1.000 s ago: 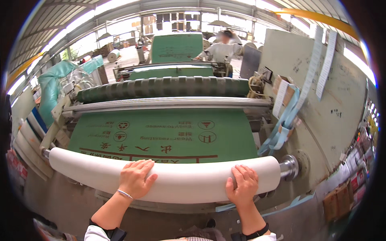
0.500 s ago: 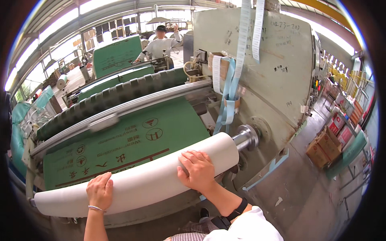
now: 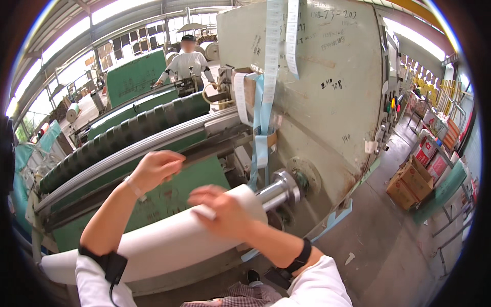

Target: Operating an industrial rolling machine to process and tape floor protection mats.

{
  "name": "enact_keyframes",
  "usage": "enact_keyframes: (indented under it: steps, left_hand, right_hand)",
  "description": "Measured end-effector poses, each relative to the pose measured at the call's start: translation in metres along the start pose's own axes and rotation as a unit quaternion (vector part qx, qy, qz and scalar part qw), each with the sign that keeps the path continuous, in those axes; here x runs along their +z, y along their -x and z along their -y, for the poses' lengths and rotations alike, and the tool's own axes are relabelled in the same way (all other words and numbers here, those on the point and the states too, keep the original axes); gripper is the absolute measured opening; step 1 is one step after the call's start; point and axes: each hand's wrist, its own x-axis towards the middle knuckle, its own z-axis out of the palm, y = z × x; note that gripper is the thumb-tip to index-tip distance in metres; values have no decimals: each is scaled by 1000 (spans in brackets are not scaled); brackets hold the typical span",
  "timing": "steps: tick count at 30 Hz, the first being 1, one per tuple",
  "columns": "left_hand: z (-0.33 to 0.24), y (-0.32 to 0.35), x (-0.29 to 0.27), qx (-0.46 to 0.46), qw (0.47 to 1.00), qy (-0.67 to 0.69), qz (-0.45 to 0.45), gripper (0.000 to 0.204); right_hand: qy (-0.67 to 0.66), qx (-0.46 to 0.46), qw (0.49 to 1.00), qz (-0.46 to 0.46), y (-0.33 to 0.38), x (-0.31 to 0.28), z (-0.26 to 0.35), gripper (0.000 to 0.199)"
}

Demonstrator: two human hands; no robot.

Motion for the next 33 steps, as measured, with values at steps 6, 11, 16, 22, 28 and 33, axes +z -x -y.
enact_keyframes:
  steps: [6, 11, 16, 22, 28, 33]
  left_hand:
    - [-54, -203, 91, 13, 997, 63, -36, 55]
    - [-54, -290, 145, 68, 982, -11, -177, 44]
    - [-55, -294, 140, 87, 991, 63, -84, 28]
    - [-64, -272, 125, -9, 988, 142, 59, 22]
    - [-54, -252, 126, 0, 992, 94, -81, 45]
    - [-3, -183, 65, -48, 996, 79, -21, 51]
  right_hand:
    - [231, 99, 947, -198, -70, -149, -98, 23]
    - [303, 92, 930, -187, -95, -176, -147, 22]
    - [323, 73, 916, -227, -110, -181, -161, 20]
    - [412, -38, 889, -196, -108, -185, -162, 14]
    - [374, -101, 908, -160, -73, -165, -136, 10]
    - [170, -38, 977, -123, 52, -132, -72, 22]
